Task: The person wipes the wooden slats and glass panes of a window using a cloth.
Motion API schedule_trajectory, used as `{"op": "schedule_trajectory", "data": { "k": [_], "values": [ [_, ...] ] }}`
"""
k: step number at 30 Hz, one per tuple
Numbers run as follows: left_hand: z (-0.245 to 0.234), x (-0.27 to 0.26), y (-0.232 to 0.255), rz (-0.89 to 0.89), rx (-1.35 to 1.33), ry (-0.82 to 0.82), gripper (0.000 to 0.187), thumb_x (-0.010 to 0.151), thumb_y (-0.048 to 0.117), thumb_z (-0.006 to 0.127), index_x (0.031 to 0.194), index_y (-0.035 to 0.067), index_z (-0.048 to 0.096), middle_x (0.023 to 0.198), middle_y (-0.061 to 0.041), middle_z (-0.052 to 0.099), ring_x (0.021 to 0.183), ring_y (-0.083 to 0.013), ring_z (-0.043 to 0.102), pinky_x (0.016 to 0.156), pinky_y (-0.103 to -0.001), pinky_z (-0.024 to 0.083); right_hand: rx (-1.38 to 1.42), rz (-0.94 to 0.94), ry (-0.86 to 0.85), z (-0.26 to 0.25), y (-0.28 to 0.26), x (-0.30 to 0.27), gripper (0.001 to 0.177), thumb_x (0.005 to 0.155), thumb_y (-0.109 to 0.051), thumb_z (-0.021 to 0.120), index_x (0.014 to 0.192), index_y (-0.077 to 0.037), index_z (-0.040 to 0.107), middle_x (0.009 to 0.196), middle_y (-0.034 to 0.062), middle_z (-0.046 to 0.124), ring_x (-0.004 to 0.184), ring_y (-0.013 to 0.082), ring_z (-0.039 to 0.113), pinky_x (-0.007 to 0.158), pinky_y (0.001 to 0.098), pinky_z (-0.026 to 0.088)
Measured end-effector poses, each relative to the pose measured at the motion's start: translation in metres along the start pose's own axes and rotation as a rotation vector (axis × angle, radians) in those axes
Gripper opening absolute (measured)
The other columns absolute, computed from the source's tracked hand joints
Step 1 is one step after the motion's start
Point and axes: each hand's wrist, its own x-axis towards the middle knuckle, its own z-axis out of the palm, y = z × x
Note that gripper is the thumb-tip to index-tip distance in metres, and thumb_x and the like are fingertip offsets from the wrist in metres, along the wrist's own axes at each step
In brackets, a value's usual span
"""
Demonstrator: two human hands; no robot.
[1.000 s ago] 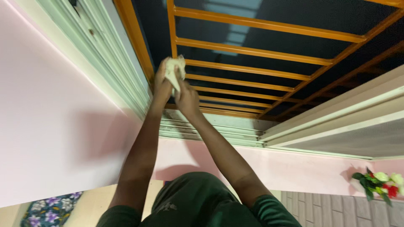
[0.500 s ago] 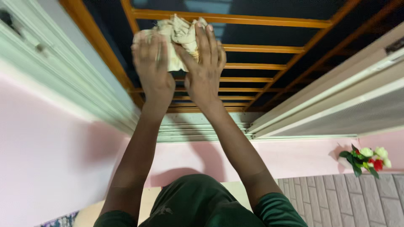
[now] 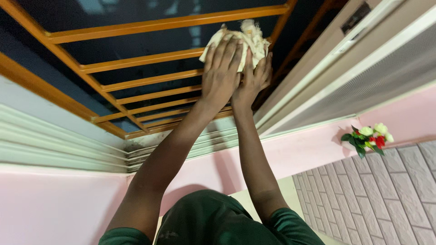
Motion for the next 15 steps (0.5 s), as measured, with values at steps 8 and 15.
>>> {"op": "schedule_trajectory", "data": {
  "k": [8, 15],
  "values": [
    [0.024, 0.078, 0.051, 0.200, -0.430, 0.137, 0.046, 0.112, 0.002, 0.055, 0.157, 0.009, 0.050, 0.165, -0.011, 0.042, 0.158, -0.0277, 0.034, 0.136, -0.047, 0.026, 0.518, 0.215, 0.000, 0.030, 0.077, 0.042, 0.050, 0.113, -0.024, 0.054, 0.158, -0.004, 0.040, 0.153, 0.0156, 0.055, 0.142, 0.0271, 0.055, 0.120, 0.0387, 0.044],
    [0.103, 0.034, 0.034, 0.271, 0.112, -0.082, 0.036, 0.104, 0.006, 0.055, 0.140, 0.003, 0.063, 0.161, -0.013, 0.046, 0.159, -0.0248, 0.029, 0.133, -0.045, 0.013, 0.600, 0.264, -0.102, 0.064, 0.118, -0.033, 0.047, 0.113, -0.022, 0.047, 0.155, -0.002, 0.042, 0.154, 0.0152, 0.053, 0.141, 0.0250, 0.053, 0.118, 0.0341, 0.044]
  ]
}}
